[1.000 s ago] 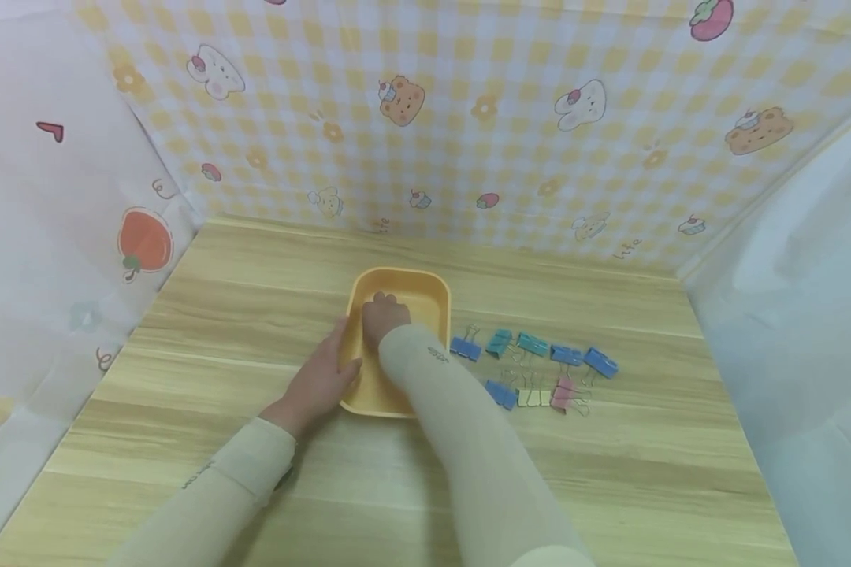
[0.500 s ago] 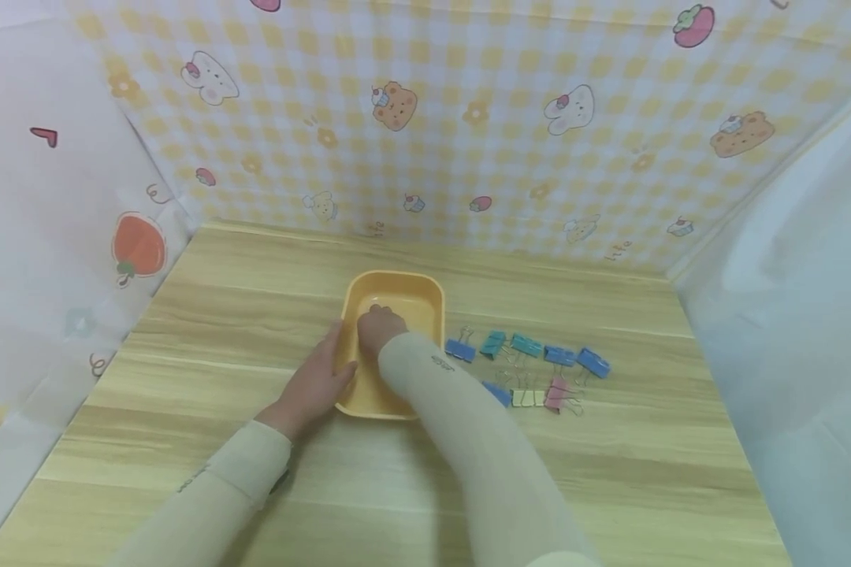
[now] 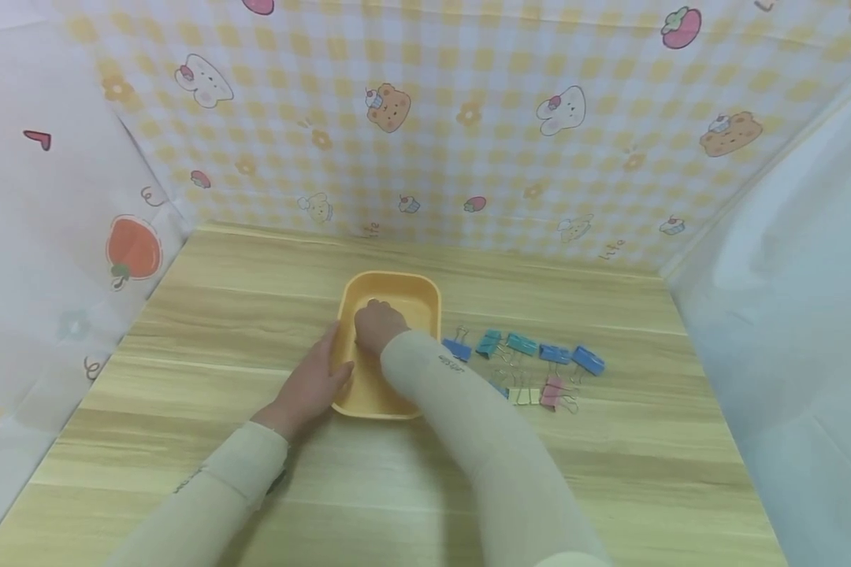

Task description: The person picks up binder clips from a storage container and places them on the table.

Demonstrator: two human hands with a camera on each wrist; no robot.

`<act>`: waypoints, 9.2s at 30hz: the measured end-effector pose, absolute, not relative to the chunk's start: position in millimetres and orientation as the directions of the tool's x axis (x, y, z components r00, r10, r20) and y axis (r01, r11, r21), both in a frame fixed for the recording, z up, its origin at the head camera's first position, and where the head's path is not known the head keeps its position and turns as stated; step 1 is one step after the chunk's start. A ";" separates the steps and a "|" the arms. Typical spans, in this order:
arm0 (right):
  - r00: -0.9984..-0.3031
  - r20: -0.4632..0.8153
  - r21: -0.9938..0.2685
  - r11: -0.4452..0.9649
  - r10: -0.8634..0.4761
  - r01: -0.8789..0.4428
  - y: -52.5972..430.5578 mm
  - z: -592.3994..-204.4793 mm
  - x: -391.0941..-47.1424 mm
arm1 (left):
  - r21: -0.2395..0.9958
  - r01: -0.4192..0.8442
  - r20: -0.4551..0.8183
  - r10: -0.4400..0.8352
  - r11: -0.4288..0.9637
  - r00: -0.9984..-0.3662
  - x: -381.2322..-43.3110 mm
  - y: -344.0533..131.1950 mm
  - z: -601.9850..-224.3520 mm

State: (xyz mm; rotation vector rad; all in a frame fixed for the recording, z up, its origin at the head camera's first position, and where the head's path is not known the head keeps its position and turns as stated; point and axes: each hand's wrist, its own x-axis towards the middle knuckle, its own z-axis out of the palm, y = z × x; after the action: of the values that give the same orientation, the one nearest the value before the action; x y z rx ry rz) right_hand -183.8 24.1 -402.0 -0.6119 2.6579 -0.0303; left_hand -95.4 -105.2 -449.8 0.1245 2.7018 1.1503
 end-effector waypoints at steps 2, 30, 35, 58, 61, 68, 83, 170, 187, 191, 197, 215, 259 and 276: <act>-0.822 -0.374 -0.117 0.901 -0.430 -0.418 23.9 -397.3 -183.2 | 0.719 -0.001 -0.152 0.155 0.695 -0.976 -95.8 -105.2 -450.2; -0.827 -0.148 -0.213 0.834 -0.543 -0.509 56.2 -346.2 -168.3 | 0.709 0.001 -0.141 0.143 0.705 -0.980 -96.4 -103.6 -451.2; -0.842 -0.102 -0.231 0.836 -0.530 -0.499 62.8 -342.3 -165.8 | 0.707 -0.011 -0.152 0.138 0.707 -0.979 -97.3 -103.3 -452.1; -0.854 0.150 -0.291 0.803 -0.498 -0.520 107.8 -351.3 -143.5 | 0.725 -0.018 -0.166 0.150 0.688 -0.975 -98.7 -100.9 -452.9; -0.850 0.149 -0.291 0.799 -0.506 -0.526 112.6 -351.4 -141.3 | 0.723 -0.015 -0.163 0.149 0.691 -0.975 -98.6 -101.9 -452.6; -0.863 0.111 -0.310 0.808 -0.492 -0.501 123.0 -353.2 -134.9 | 0.717 0.006 -0.144 0.155 0.698 -0.977 -99.6 -103.7 -452.6; -0.898 0.046 -0.321 0.845 -0.437 -0.428 159.3 -369.7 -123.8 | 0.717 -0.008 -0.157 0.151 0.697 -0.976 -102.4 -102.3 -457.6; -0.964 -0.201 -0.253 0.960 -0.176 -0.123 335.0 -389.7 -87.8 | 0.708 -0.034 -0.188 0.142 0.705 -0.972 -103.6 -101.5 -457.5; -0.958 -0.256 -0.278 0.959 -0.127 -0.053 352.2 -392.7 -82.2 | 0.716 -0.033 -0.183 0.143 0.697 -0.973 -102.7 -101.0 -454.5; -0.958 -0.263 -0.291 0.956 -0.116 -0.036 355.4 -393.1 -81.7 | 0.711 -0.035 -0.188 0.142 0.702 -0.972 -102.8 -101.0 -454.7; -0.958 -0.268 -0.300 0.954 -0.100 -0.016 360.9 -393.8 -79.4 | 0.704 -0.029 -0.182 0.141 0.710 -0.973 -103.0 -101.6 -456.4; -0.947 -0.292 -0.286 0.957 -0.137 -0.050 374.8 -422.0 -82.5 | 0.708 -0.024 -0.182 0.149 0.706 -0.972 -103.1 -101.1 -456.8; -0.959 -0.249 -0.333 0.942 -0.136 -0.047 367.2 -417.8 -75.1 | 0.689 0.005 -0.190 0.187 0.724 -0.964 -103.4 -104.3 -450.1; -0.999 -0.044 -0.329 0.944 0.011 0.025 324.9 -352.9 -76.3 | 0.595 0.124 -0.055 0.194 0.794 -0.979 -99.7 -121.2 -408.3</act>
State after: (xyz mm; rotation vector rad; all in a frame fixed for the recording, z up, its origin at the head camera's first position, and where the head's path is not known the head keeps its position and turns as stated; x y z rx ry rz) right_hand -76.3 324.9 -352.9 0.0285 3.0569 -0.5178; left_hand -99.7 -121.2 -408.3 0.2554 2.8677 0.9401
